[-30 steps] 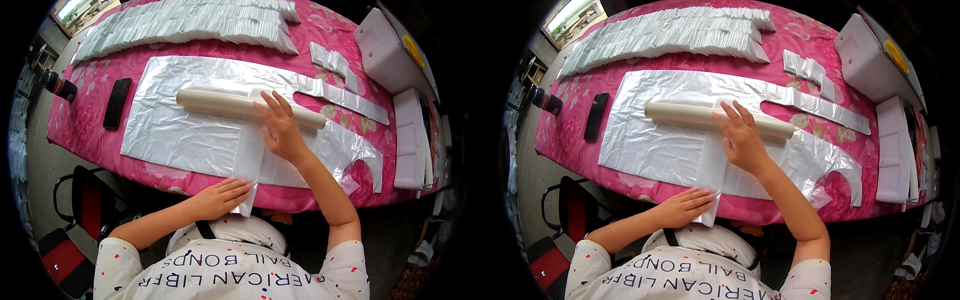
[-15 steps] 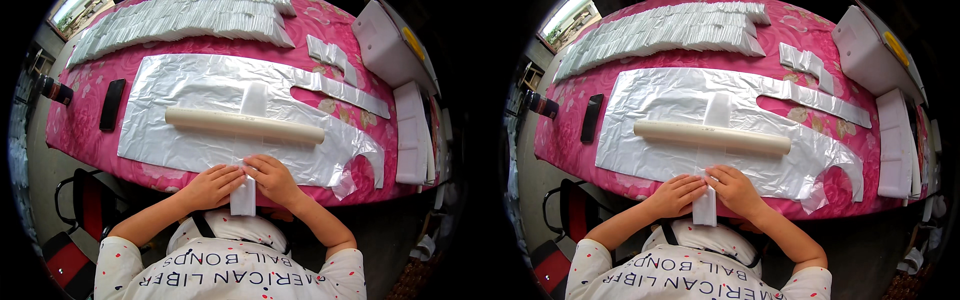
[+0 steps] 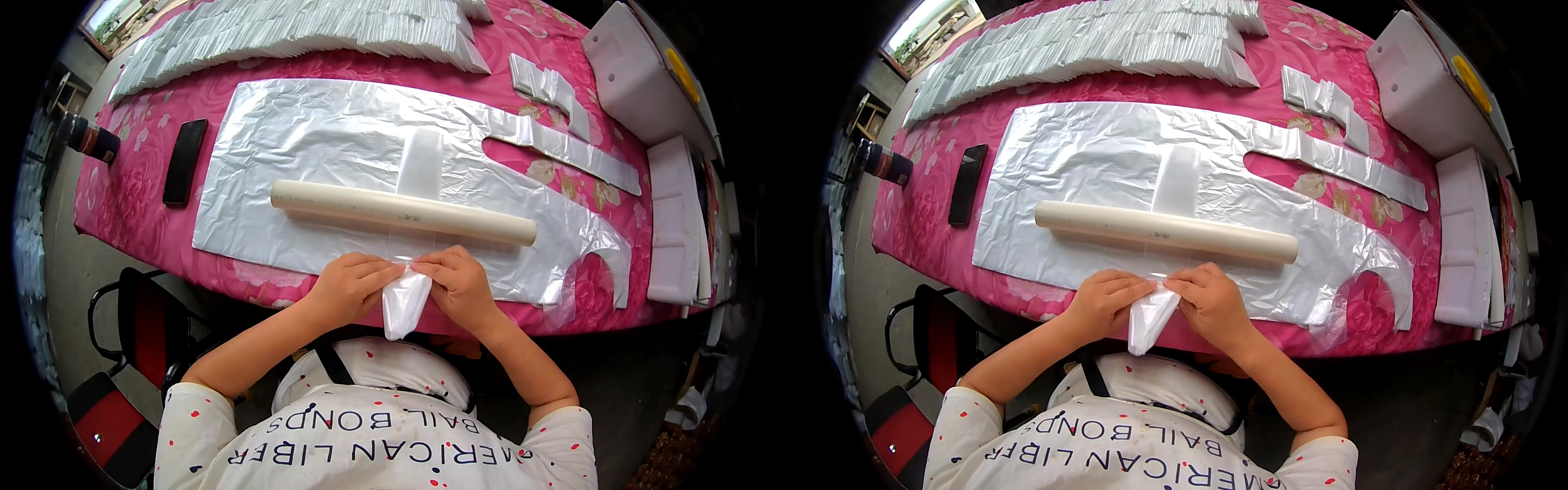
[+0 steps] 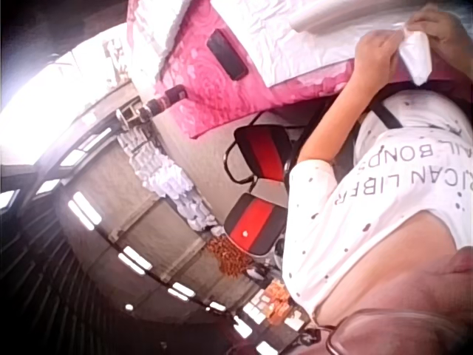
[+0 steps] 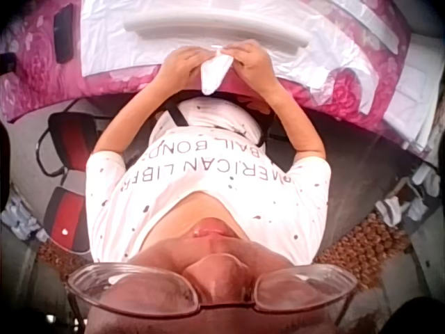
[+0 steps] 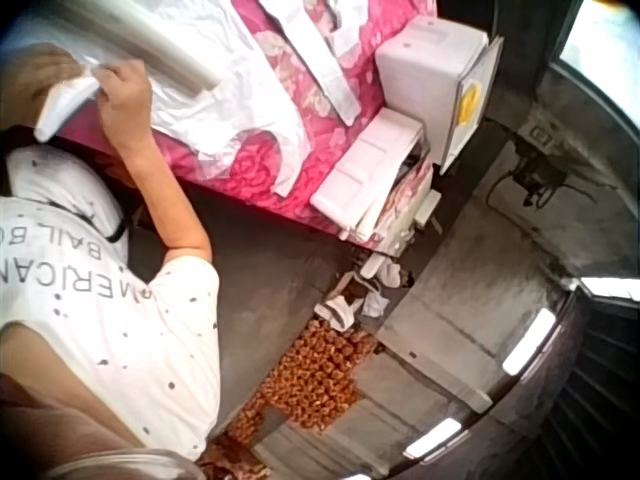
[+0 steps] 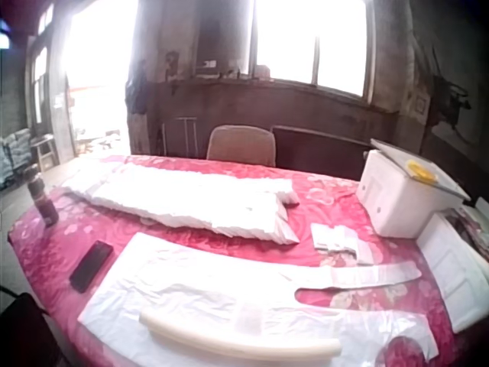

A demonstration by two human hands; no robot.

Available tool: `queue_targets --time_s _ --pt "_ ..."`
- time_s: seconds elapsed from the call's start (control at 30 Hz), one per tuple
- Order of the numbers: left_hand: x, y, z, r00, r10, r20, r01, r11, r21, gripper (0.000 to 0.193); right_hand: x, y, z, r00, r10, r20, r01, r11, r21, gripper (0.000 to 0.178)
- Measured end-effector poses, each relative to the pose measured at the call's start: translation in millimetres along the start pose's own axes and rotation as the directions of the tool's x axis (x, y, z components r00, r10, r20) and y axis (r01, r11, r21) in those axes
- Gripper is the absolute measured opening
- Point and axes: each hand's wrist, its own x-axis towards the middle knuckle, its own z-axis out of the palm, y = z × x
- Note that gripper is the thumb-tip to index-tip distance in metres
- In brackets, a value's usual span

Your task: The person wraps small white rectangular items in clear plastic film. They unroll a sheet, place an item on it, fold the film around the item, and set the wrapped unit aside. The person repeats this process multiple times.

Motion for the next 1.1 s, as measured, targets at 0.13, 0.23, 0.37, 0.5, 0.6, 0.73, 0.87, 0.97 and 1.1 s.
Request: queue_targets --time_s 0.13,0.23,0.37,0.5,0.6,0.73,0.87,0.97,1.1 --pt "11.7 4.3 -0.5 0.961 -0.276 0.031 0.277 0.96 -0.035 0.022 10.4 0.2 2.9 0.962 0.272 -0.014 -0.269 0.956 0.114 0.01" --pt "31.1 10.6 -3.1 0.865 -0.5 0.046 0.502 0.858 -0.11 0.013 21.2 -4.7 1.4 0.866 0.498 0.035 -0.495 0.847 0.192 0.013" --pt "44.5 15.7 -11.0 0.782 -0.604 0.151 0.623 0.753 -0.214 0.012 27.3 -6.3 -1.5 0.807 0.586 0.072 -0.589 0.79 0.169 0.014" --pt "16.4 -3.6 3.1 0.998 -0.009 -0.061 0.008 1.0 -0.013 0.021 9.6 -1.7 1.0 0.94 0.34 0.03 -0.34 0.925 0.17 0.015" --pt "6.6 -4.7 3.9 0.991 0.131 -0.015 -0.129 0.988 0.09 0.025 -1.0 -3.9 4.6 0.989 0.094 -0.112 -0.091 0.995 0.032 0.031" --pt "6.7 -6.9 -0.3 0.976 0.209 0.068 -0.216 0.969 0.118 0.028 -1.7 -2.5 8.5 0.989 -0.112 -0.093 0.101 0.988 -0.117 0.032" --pt "5.1 -8.0 -2.5 0.97 0.224 0.093 -0.236 0.961 0.147 0.029 -3.7 2.9 7.7 0.984 -0.174 -0.046 0.167 0.976 -0.138 0.03" --pt "5.5 -6.4 -1.5 0.979 0.197 0.052 -0.202 0.971 0.128 0.03 -4.0 2.1 4.0 0.991 -0.128 -0.039 0.123 0.986 -0.112 0.028" --pt "9.0 -3.4 1.2 1.0 -0.012 0.017 0.012 1.0 0.01 0.03 -0.5 4.2 3.1 0.997 0.005 -0.077 -0.002 1.0 0.029 0.015"
